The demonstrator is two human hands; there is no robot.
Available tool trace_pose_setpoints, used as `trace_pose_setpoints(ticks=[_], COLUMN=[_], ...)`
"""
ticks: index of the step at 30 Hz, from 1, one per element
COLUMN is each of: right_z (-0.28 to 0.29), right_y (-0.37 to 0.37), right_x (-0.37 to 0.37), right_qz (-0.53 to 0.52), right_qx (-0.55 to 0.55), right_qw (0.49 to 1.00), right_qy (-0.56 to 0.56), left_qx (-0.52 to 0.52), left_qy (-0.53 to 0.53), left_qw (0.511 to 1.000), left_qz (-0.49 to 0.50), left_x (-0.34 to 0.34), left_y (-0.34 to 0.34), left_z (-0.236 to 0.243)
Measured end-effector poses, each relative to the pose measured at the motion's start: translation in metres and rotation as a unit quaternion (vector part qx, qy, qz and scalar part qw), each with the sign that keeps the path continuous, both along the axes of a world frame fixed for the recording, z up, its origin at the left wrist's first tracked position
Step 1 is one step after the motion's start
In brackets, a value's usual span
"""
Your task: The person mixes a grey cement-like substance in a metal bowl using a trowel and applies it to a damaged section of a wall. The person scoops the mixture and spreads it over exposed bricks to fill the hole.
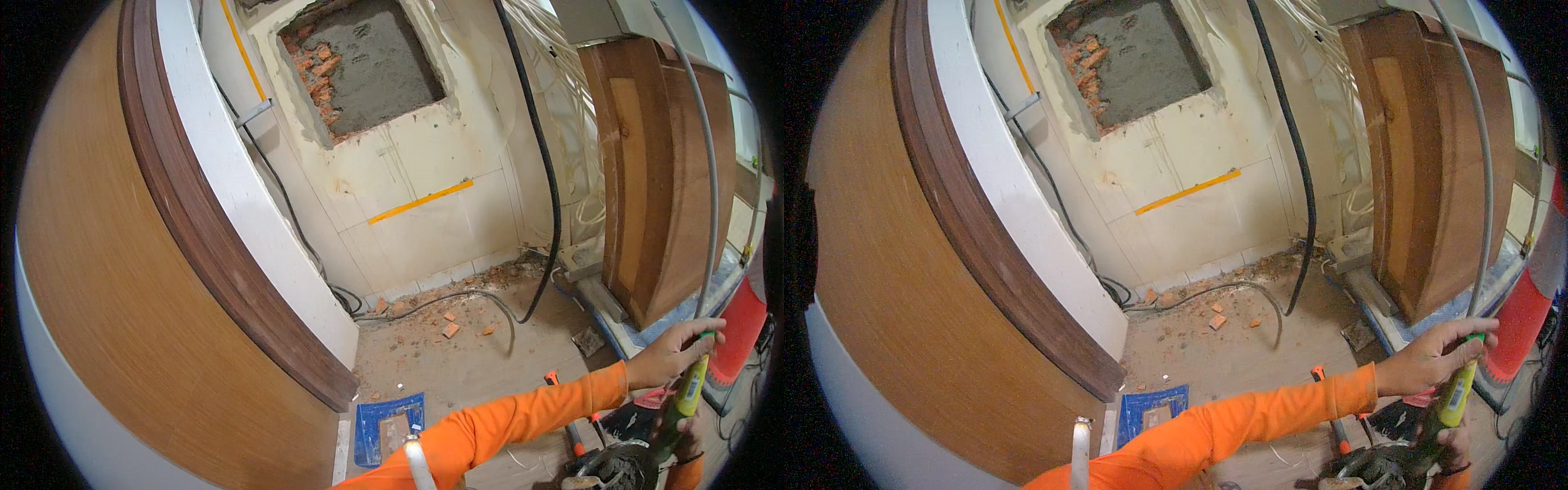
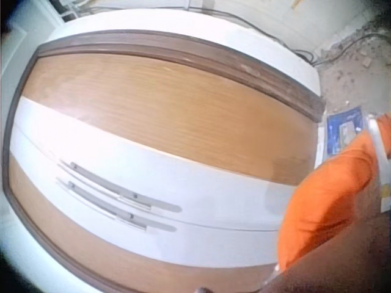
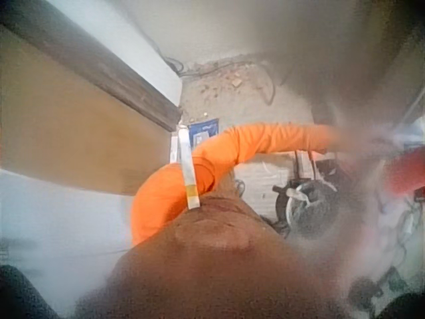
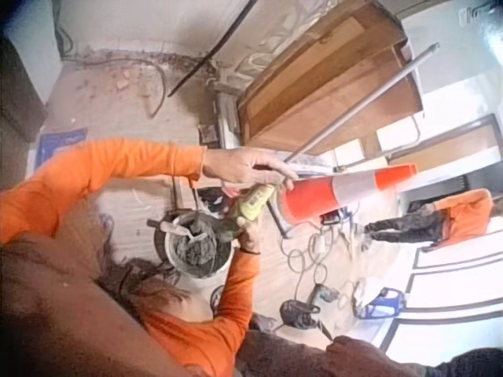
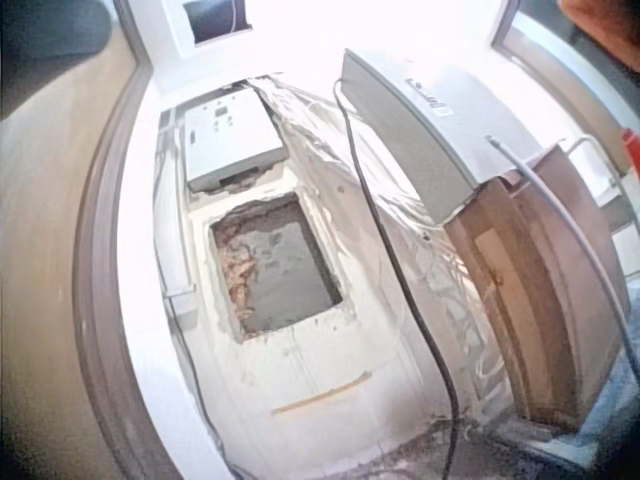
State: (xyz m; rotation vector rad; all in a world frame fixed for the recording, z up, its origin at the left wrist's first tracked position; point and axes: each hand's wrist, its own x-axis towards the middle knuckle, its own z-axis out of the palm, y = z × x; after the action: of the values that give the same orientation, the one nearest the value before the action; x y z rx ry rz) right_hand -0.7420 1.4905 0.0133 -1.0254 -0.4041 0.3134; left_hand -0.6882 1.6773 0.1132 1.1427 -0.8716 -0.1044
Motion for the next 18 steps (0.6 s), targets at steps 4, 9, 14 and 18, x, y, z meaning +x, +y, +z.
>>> trace_pose_setpoints(ticks=[4,9,14,18], right_z=[-0.006,0.045,0.002,0.009], right_y=[0.026,0.049,0.033,0.038], right_x=[-0.014,-0.029,-0.025,-0.031], right_qz=[0.239,0.351,0.169,0.009], right_qx=[0.182,0.205,0.151,-0.012], right_qw=[0.953,0.908,0.973,0.999], right_qy=[0.043,0.099,0.05,-0.042], left_qx=[-0.016,-0.051,-0.035,-0.024], left_qy=[0.054,0.062,0.076,0.069], left_qw=[0.982,0.974,0.981,0.992], left_qz=[-0.178,-0.214,-0.175,-0.104], left_x=[-0.01,-0.003,-0.009,-0.01], left_y=[0.02,0.039,0.046,0.041], left_z=[0.022,0.015,0.022,0.016])
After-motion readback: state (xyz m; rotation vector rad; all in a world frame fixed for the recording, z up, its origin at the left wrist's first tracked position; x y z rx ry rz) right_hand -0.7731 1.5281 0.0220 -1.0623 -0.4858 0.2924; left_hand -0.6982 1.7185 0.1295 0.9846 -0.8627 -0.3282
